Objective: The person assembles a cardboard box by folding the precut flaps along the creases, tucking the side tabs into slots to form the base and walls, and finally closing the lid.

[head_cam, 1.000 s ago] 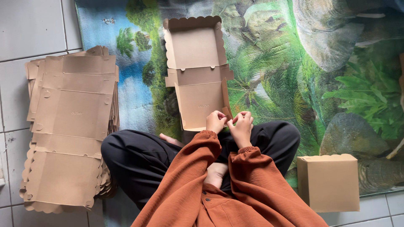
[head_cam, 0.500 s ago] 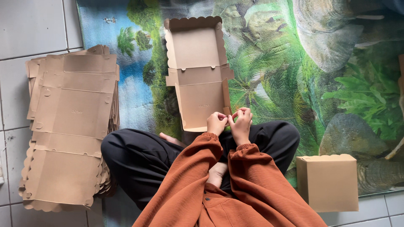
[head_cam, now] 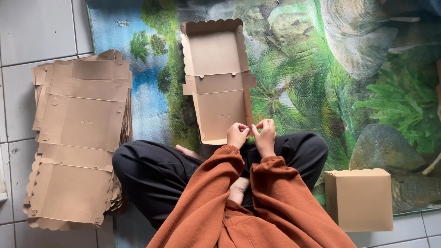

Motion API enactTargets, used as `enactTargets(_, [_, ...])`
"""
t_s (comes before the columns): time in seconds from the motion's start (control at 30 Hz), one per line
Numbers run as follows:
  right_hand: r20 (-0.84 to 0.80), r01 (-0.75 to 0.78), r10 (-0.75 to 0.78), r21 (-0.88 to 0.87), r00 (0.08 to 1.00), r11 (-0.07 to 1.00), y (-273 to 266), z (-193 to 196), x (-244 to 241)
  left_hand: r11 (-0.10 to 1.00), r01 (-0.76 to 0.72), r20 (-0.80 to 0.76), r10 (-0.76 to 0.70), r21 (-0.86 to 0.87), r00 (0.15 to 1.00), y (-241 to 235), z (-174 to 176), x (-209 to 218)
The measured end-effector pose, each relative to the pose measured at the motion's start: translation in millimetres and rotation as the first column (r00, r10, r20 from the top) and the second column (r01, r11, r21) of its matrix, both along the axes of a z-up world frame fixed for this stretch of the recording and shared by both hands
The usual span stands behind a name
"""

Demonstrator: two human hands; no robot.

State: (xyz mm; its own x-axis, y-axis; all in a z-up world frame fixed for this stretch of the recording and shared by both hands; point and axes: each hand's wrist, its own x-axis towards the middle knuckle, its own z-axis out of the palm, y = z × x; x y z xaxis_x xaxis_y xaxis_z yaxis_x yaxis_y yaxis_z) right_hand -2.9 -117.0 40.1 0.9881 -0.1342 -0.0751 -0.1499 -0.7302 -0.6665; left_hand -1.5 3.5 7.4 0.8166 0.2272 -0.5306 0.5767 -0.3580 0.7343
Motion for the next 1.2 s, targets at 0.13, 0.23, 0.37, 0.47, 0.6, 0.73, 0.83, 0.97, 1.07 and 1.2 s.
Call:
enactTargets(0.13, [-0.187, 0.063, 0.002, 0.341, 0.982, 0.938, -19, -21, 18, 0.999, 0.037, 0.095, -0.038, 0.011, 0.995, 12, -15, -3])
enactTargets(0.23, [-0.386, 0.35, -0.098, 0.661, 0.917, 0.664, -16, 10, 21, 1.0, -0.01, 0.408, 0.005, 0.011, 0.913, 39, 27, -13])
enactTargets(0.37, [-0.369, 0.259, -0.041, 0.566, 0.929, 0.783, -14, 6, 18, 0.967, -0.206, 0.613, 0.072, 0.151, 0.787, 96, 81, -42])
enactTargets(0.47, [-0.377, 0.166, 0.027, 0.47, 0.926, 0.867, -13, 0, 19, 0.874, -0.375, 0.576, 0.141, 0.31, 0.805, 124, 69, -63])
enactTargets(0.6, [-0.376, 0.151, 0.013, 0.403, 0.927, 0.903, -12, -8, 14, 0.872, -0.411, 0.393, 0.292, 0.265, 0.872, 139, 31, -76])
enactTargets(0.73, [-0.369, 0.051, 0.074, 0.317, 0.926, 0.947, -17, -25, 16, 0.934, -0.231, 0.177, 0.188, 0.271, 0.966, 139, 10, -74])
enactTargets(0.83, [-0.345, 0.005, 0.081, 0.239, 0.935, 0.971, -17, -23, 15, 0.97, -0.204, 0.253, 0.166, 0.133, 0.953, 137, -15, -73])
enactTargets(0.97, [-0.38, 0.092, 0.063, 0.377, 0.923, 0.922, -10, 1, 7, 0.964, -0.21, 0.199, 0.176, 0.165, 0.964, 137, -24, -72])
enactTargets(1.07, [-0.388, 0.14, 0.04, 0.425, 0.921, 0.894, -3, 12, 1, 0.955, -0.235, 0.162, 0.207, 0.179, 0.965, 139, -16, -72])
enactTargets(1.2, [-0.325, 0.091, -0.018, 0.211, 0.946, 0.973, -7, -13, 3, 0.95, -0.252, 0.159, 0.224, 0.185, 0.962, 139, -15, -72])
